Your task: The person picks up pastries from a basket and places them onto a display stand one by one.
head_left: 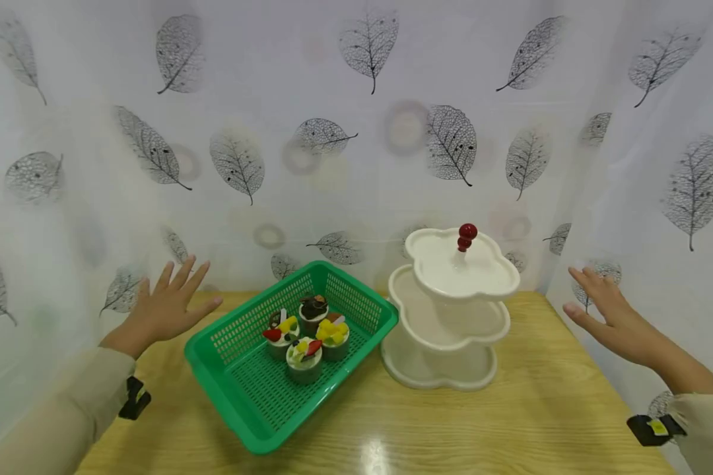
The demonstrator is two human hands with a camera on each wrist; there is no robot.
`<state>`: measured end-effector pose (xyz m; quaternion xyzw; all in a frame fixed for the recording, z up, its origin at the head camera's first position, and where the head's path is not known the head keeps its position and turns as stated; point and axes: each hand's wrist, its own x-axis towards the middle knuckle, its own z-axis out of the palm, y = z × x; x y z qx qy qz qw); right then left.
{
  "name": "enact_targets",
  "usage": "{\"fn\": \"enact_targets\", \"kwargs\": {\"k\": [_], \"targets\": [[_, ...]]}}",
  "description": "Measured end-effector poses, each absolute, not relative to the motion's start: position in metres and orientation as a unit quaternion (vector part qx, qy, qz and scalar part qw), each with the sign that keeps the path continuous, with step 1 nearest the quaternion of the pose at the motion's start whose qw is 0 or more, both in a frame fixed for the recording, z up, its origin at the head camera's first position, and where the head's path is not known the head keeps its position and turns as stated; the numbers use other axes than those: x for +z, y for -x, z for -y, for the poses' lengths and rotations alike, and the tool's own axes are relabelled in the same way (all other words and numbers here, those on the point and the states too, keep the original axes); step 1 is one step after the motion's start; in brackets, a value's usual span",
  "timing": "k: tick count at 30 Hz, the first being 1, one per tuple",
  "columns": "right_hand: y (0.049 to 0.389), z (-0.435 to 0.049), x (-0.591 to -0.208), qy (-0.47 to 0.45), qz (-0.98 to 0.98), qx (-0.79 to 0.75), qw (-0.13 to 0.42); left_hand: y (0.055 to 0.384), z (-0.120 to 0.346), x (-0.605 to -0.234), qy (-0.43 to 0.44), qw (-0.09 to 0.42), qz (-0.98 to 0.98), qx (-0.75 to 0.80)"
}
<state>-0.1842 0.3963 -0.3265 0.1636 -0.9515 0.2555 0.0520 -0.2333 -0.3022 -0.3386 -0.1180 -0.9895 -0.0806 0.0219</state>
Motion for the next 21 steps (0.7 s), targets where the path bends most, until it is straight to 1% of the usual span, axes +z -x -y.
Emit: {"fn": "enact_targets", "kwargs": {"k": [10,16,21], "targets": [[0.147,-0.348,-0.335,-0.19,0.91,0.338,0.147,0.248,0.295,-0.381,0.182,0.044,0.975,-0.117],[0.132,-0.317,-0.339,-0.246,0.884,0.344,0.199,0.254,0.287,-0.406,0.197,0.044,0.971,-0.13],[0.123,-0.293,-0.338,-0.296,0.859,0.36,0.21,0.255,0.279,-0.424,0.206,0.043,0.97,-0.125]]}}
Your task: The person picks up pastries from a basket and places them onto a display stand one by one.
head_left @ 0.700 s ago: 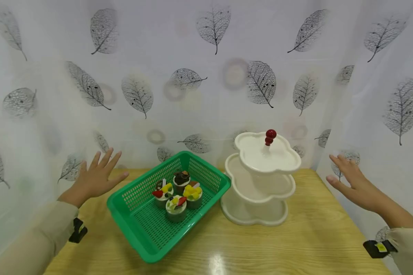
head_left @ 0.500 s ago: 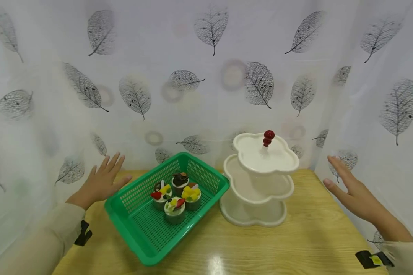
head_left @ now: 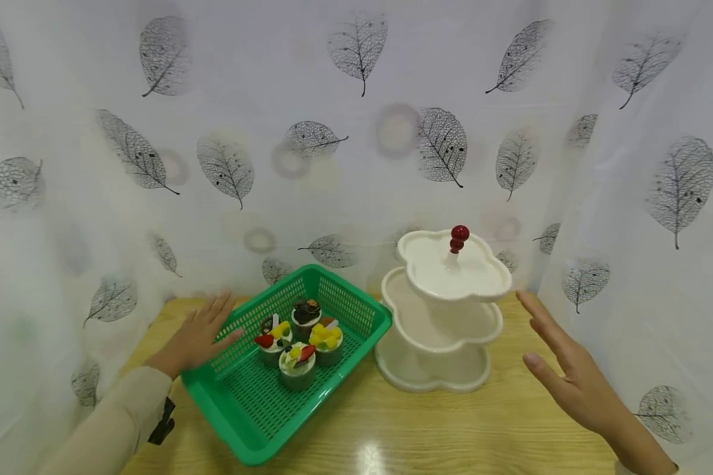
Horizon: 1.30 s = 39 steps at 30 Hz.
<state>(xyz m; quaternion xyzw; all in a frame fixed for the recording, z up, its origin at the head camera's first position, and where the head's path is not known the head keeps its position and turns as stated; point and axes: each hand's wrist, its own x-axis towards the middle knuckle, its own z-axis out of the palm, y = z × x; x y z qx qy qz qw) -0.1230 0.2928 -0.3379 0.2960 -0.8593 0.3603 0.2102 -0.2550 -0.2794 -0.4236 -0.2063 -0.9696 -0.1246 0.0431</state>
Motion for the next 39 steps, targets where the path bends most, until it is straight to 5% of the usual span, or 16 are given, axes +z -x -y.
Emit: {"fn": "enact_targets", "kwargs": {"k": [18,27,39], "targets": [[0.137,-0.228,-0.343,-0.395,0.817,0.39,0.157,0.245,0.274,-0.45,0.201,0.051,0.973,-0.099],[0.171,-0.182,-0.357,-0.406,0.813,0.412,0.062,0.244,0.272,-0.447,0.2,0.054,0.975,-0.084],[0.234,-0.112,-0.381,-0.296,0.866,0.399,-0.058,0.244,0.271,-0.448,0.212,0.08,0.969,-0.096]]}}
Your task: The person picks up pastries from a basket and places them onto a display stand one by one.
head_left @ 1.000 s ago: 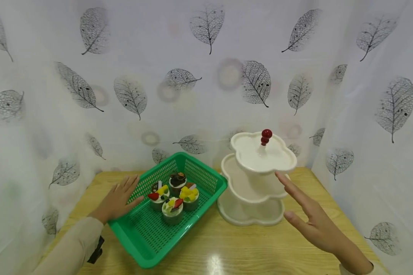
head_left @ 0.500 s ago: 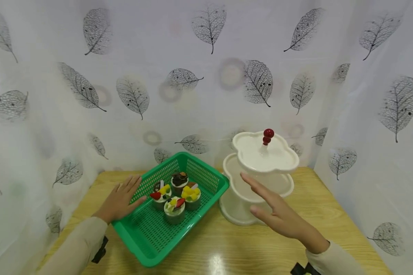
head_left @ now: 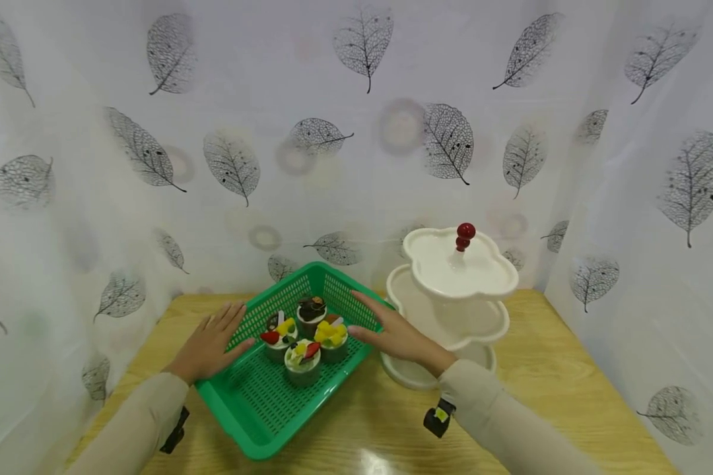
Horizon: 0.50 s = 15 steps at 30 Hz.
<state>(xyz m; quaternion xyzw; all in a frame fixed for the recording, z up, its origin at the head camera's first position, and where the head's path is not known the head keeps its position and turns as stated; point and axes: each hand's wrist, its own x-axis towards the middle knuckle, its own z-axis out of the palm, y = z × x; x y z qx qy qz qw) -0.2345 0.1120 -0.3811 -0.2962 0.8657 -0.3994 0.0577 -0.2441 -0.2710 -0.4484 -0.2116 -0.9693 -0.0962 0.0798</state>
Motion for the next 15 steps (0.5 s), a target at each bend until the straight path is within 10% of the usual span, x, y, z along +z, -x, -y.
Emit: {"fn": "enact_targets", "kwargs": {"k": [15], "targets": [[0.28,-0.077,-0.419,0.228,-0.901,-0.349,0.122,0.246,0.272,-0.452,0.208,0.065,0.972,-0.091]]}}
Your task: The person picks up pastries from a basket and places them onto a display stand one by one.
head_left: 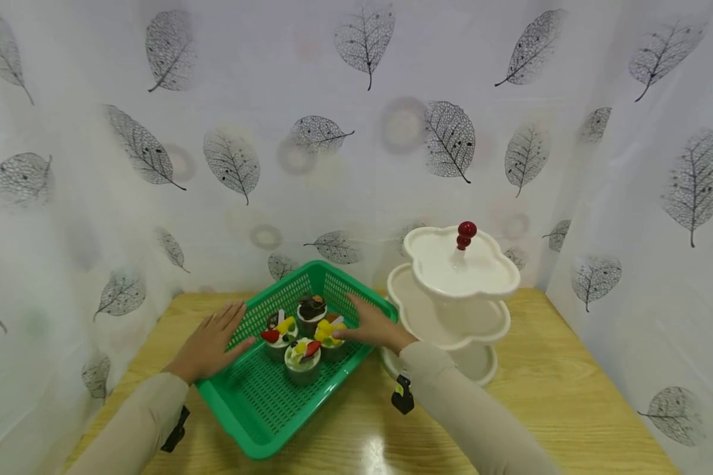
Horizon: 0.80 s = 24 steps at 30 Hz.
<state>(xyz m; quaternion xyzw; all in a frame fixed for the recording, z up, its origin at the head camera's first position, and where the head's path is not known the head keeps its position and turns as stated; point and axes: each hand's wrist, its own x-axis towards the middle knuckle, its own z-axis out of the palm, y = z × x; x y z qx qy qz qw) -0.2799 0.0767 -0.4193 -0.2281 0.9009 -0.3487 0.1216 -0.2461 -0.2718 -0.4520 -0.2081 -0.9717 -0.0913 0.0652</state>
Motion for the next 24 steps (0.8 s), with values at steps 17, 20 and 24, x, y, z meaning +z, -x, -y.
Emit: {"fn": "enact_targets", "kwargs": {"k": [17,20,24], "targets": [[0.296,-0.048,-0.416,0.16,-0.914,-0.284,0.24,0.246,0.275,-0.446,0.201,0.068,0.973,-0.088],[0.296,-0.047,-0.419,0.149,-0.911,-0.287,0.257,0.247,0.275,-0.45,0.201,0.071,0.973,-0.088],[0.296,-0.047,-0.426,0.146,-0.91,-0.286,0.263,0.248,0.273,-0.454,0.203,0.072,0.973,-0.085]]}}
